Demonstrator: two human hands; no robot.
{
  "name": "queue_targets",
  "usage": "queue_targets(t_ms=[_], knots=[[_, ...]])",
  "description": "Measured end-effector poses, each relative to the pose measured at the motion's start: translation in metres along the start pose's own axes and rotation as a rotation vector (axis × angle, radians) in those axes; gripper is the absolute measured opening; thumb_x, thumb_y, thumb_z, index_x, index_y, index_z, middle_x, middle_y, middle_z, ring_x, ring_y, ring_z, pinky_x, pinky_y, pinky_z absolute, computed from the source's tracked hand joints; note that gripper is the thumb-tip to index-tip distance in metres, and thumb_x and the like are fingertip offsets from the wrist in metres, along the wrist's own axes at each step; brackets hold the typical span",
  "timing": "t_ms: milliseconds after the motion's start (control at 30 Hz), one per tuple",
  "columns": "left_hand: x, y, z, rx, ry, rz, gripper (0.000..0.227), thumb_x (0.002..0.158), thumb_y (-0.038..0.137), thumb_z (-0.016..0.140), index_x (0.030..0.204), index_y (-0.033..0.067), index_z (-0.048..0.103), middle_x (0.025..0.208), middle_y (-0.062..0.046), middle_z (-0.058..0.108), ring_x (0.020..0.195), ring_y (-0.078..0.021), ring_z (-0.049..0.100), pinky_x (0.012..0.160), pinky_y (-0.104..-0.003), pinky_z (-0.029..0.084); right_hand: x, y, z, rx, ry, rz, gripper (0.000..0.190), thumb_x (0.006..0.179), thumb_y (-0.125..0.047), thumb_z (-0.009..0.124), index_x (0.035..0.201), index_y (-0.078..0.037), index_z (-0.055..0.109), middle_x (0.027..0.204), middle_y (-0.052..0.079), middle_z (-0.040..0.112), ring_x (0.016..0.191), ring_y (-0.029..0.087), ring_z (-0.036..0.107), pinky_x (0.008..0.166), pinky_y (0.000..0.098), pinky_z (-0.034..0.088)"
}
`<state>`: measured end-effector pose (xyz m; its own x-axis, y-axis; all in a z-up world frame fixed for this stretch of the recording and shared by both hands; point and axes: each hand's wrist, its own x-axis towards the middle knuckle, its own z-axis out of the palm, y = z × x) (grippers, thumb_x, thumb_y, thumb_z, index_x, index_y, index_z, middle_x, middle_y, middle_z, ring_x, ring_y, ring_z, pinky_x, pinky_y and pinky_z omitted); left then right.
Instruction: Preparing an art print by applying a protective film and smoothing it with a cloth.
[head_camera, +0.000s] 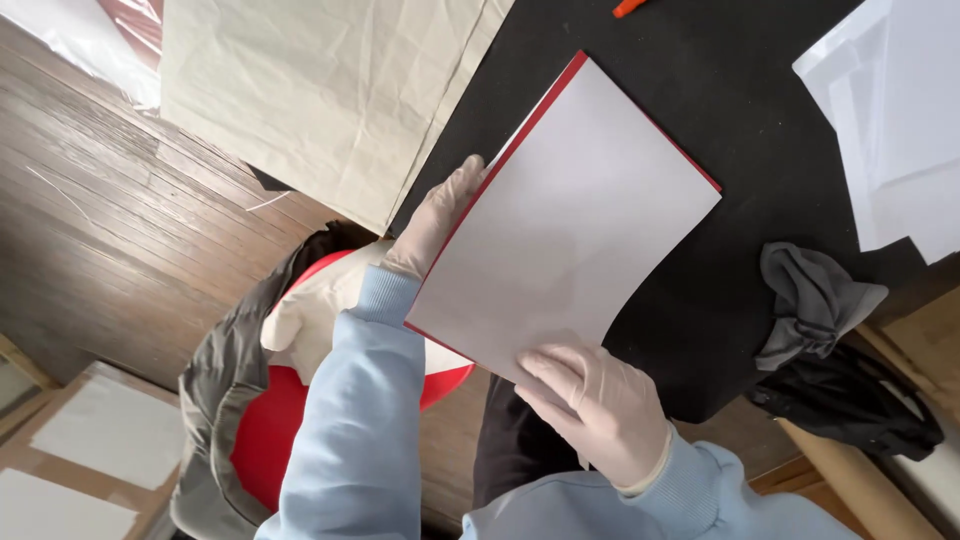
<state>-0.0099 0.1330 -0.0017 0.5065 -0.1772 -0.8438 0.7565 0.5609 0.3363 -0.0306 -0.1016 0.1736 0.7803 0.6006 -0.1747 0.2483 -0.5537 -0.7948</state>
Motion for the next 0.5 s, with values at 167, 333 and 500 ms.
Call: queue_targets(t_ms=[167, 333, 500], knots=[[0.005, -0.001, -0.004, -0.089, -0.257, 0.062, 0.093, 0.095, 0.074, 0.041, 0.141, -0.0055, 0.057, 0.135, -0.016, 0.067, 0.125, -0.0246, 0.063, 0.111, -0.039, 0.05, 0.002, -0.008, -0.029, -0.048, 0.065, -0.092, 0.03, 0.084, -0.011, 0.081, 0.111, -0.007, 0.07, 0.108, 0.006, 0.073, 0.09, 0.024, 0.075, 0.067, 0.0318, 0.06], [0.0, 0.004, 0.012, 0.09, -0.119, 0.1, 0.096, 0.095, 0.077, 0.035, 0.142, -0.0047, 0.055, 0.135, -0.021, 0.068, 0.127, -0.0298, 0.066, 0.11, -0.041, 0.052, -0.007, -0.016, -0.081, -0.146, 0.192, 0.068, 0.02, 0.086, -0.012, 0.081, 0.103, -0.006, 0.072, 0.1, 0.004, 0.075, 0.081, 0.016, 0.075, 0.063, 0.0263, 0.057], [-0.018, 0.026, 0.042, 0.235, -0.042, 0.155, 0.089, 0.096, 0.071, 0.032, 0.139, -0.0029, 0.059, 0.128, -0.021, 0.072, 0.121, -0.0302, 0.071, 0.103, -0.04, 0.059, -0.034, 0.019, -0.14, -0.245, 0.046, 0.188, 0.013, 0.081, -0.012, 0.077, 0.092, -0.008, 0.073, 0.101, 0.008, 0.076, 0.086, 0.02, 0.075, 0.065, 0.0296, 0.058]])
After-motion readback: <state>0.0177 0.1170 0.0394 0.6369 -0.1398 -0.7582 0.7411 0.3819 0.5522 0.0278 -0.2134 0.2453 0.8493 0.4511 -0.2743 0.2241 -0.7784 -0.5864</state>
